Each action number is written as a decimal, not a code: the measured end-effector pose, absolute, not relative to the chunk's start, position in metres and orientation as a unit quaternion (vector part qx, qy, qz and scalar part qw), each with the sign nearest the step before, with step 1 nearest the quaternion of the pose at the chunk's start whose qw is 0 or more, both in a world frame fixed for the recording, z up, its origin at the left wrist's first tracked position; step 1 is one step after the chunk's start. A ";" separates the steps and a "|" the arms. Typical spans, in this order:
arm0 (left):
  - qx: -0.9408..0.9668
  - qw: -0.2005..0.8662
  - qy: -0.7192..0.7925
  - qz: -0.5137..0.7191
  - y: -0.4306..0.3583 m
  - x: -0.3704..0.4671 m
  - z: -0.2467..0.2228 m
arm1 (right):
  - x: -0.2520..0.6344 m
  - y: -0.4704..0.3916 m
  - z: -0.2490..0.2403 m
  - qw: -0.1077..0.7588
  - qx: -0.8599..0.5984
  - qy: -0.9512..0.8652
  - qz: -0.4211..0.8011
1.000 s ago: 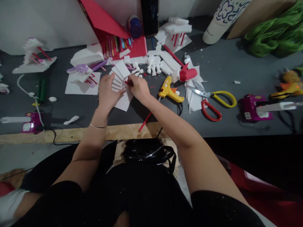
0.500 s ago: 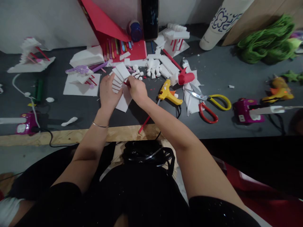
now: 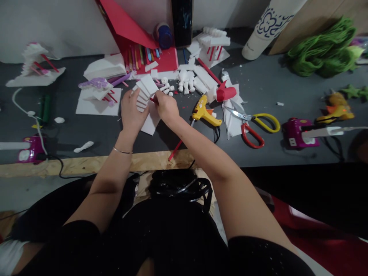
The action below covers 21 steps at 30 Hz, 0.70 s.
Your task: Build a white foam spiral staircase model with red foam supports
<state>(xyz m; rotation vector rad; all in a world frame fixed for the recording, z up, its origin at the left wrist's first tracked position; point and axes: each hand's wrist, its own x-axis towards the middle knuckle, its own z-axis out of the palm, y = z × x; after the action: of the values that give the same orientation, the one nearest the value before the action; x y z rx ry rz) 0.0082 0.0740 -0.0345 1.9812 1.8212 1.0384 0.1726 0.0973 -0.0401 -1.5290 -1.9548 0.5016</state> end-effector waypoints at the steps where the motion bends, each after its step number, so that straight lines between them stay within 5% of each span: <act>1: 0.683 0.127 0.627 0.353 0.074 0.008 -0.035 | 0.173 0.097 -0.038 0.295 -0.577 -0.737 0.192; 11: 0.688 0.130 0.616 0.362 0.068 0.007 -0.021 | 0.198 0.078 -0.016 0.298 -0.543 -0.746 0.244; 21: 0.797 0.220 0.514 0.229 0.027 0.028 0.025 | 0.214 0.023 0.017 0.183 -0.474 -0.856 0.094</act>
<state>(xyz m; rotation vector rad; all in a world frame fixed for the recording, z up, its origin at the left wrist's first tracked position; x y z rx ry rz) 0.0284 0.0272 0.0251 2.2035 1.4201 0.6344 0.2143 0.0228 0.0165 -1.3382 -2.4138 0.2647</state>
